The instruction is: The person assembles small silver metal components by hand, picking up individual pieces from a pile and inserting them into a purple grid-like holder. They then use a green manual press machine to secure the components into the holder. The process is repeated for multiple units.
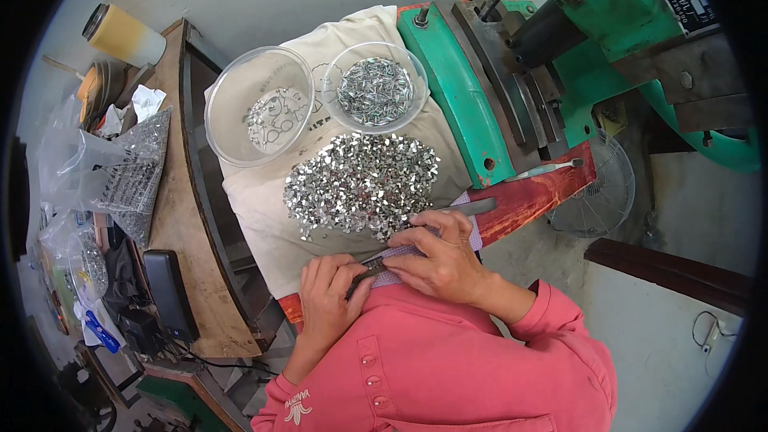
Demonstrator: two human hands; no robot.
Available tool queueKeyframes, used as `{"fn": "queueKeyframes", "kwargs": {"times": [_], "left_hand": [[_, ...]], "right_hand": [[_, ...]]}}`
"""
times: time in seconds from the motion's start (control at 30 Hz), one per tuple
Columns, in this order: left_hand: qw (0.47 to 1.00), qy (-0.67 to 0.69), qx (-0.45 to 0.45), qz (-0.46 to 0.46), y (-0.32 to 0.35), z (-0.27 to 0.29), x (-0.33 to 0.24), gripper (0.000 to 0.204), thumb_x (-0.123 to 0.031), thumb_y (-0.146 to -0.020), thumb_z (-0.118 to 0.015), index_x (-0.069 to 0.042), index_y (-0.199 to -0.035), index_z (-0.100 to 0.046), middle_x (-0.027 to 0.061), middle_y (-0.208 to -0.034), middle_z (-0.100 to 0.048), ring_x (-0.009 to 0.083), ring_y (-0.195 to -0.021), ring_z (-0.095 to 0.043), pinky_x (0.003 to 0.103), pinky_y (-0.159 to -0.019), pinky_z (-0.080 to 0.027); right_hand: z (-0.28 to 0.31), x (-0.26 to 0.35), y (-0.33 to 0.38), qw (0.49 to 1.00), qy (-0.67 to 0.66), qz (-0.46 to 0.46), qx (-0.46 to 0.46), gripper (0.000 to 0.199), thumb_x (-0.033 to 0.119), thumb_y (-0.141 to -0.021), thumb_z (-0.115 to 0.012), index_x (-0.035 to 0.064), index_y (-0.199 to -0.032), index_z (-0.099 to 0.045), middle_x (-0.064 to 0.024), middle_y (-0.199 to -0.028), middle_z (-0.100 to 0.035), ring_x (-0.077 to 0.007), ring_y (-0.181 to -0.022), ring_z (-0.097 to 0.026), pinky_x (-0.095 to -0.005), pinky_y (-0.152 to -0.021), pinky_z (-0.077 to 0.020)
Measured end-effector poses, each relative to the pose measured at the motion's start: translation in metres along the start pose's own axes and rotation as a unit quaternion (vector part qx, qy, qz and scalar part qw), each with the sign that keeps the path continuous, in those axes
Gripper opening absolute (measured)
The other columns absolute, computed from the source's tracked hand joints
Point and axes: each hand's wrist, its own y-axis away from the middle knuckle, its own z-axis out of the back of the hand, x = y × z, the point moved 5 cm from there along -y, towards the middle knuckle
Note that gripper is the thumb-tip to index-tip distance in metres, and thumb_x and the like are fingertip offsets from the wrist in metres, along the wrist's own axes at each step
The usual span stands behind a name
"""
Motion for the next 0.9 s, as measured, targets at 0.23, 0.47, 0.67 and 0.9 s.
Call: {"fn": "queueKeyframes", "kwargs": {"times": [0.23,0.47,0.67,0.9], "left_hand": [[1.0,-0.011,0.0,-0.006,-0.002,-0.003,-0.001,0.022,-0.011,-0.073,-0.078,-0.009,-0.09,-0.065,0.0046,-0.094,-0.063,0.0256,-0.087,-0.058,0.038,-0.075,-0.041],[1.0,-0.003,0.01,0.01,-0.001,-0.004,0.0,0.023,-0.01,-0.074,-0.077,-0.007,-0.093,-0.063,0.0057,-0.097,-0.063,0.0262,-0.088,-0.058,0.038,-0.075,-0.041],[0.999,0.008,-0.009,0.042,0.01,0.015,0.008,0.037,-0.013,-0.071,-0.081,-0.006,-0.101,-0.062,0.0109,-0.103,-0.061,0.0302,-0.092,-0.058,0.041,-0.079,-0.042],[0.996,-0.01,-0.04,0.074,0.032,0.034,0.025,0.038,-0.012,-0.068,-0.083,-0.007,-0.1,-0.063,0.0104,-0.103,-0.061,0.0308,-0.094,-0.058,0.041,-0.08,-0.042]], "right_hand": [[-0.005,0.002,0.005,1.0,0.005,0.011,0.001,0.026,0.023,-0.065,-0.081,0.0271,-0.09,-0.077,0.0083,-0.113,-0.063,-0.0239,-0.115,-0.046,-0.0449,-0.089,-0.0308],[-0.008,0.008,0.004,0.999,0.038,0.035,0.001,0.025,0.025,-0.066,-0.079,0.0289,-0.091,-0.077,0.0079,-0.114,-0.063,-0.0228,-0.116,-0.046,-0.0429,-0.094,-0.0305],[-0.008,0.013,0.001,0.997,0.063,0.051,0.002,0.026,0.027,-0.065,-0.081,0.0322,-0.09,-0.078,0.0098,-0.11,-0.065,-0.024,-0.113,-0.045,-0.0422,-0.091,-0.0311],[-0.008,0.017,-0.005,0.997,0.044,0.068,-0.002,0.027,0.028,-0.067,-0.078,0.0295,-0.093,-0.076,0.007,-0.115,-0.063,-0.0208,-0.115,-0.048,-0.0414,-0.095,-0.0311]]}}
